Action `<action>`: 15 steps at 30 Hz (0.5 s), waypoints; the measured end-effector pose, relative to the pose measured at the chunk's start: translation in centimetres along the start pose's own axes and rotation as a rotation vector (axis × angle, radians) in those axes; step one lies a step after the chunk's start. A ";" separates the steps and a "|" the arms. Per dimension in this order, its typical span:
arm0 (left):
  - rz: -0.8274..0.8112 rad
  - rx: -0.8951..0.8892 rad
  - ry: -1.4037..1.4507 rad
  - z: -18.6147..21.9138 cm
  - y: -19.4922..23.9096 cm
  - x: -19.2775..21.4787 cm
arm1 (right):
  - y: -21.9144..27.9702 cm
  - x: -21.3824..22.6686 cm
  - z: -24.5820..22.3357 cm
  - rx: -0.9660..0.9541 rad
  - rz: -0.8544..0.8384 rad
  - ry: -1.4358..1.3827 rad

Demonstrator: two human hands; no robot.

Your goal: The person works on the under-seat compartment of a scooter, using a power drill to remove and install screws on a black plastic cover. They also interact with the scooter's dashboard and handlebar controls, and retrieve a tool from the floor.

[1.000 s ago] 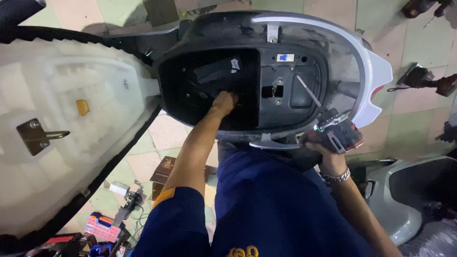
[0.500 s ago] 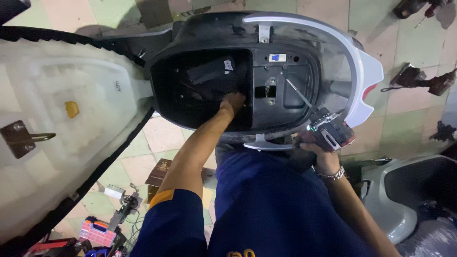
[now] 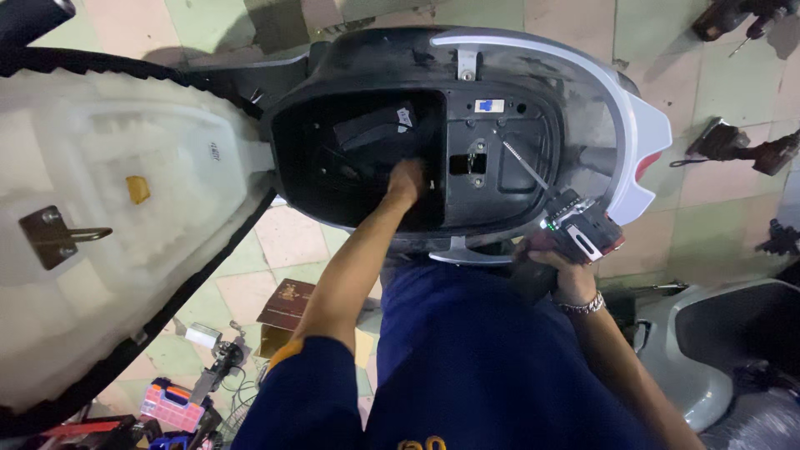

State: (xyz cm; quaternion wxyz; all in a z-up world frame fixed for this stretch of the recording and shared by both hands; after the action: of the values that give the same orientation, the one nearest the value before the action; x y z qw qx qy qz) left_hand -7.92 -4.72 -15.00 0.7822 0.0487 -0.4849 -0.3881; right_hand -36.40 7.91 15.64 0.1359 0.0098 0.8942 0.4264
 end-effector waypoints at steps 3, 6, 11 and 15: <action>0.700 -0.157 -0.134 0.6 4.7 4.7 | -0.2 0.0 0.0 -0.018 0.002 -0.057; 0.429 0.057 1.252 2.3 9.6 9.6 | -0.2 0.5 -0.1 -0.051 -0.001 -0.068; 0.374 0.044 1.704 8.8 13.3 14.5 | -0.4 0.6 -0.4 0.040 -0.116 -0.001; 0.357 0.070 1.884 13.8 12.4 15.2 | -0.3 0.3 -0.2 0.017 -0.149 -0.134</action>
State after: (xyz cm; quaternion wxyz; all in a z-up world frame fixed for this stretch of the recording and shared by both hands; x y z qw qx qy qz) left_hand -8.50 -1.87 8.81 0.8965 0.2896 0.3315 -0.0499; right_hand -36.67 7.58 15.46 0.2267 -0.0271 0.8850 0.4057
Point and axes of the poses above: each hand's wrist, its own y-axis away from the middle knuckle, its own x-axis out of the back of the hand, z = x × y, the point moved 2 cm from there along -y, towards the middle knuckle, and after that the axes turned 14 degrees about -x, right-handed, at the moved point
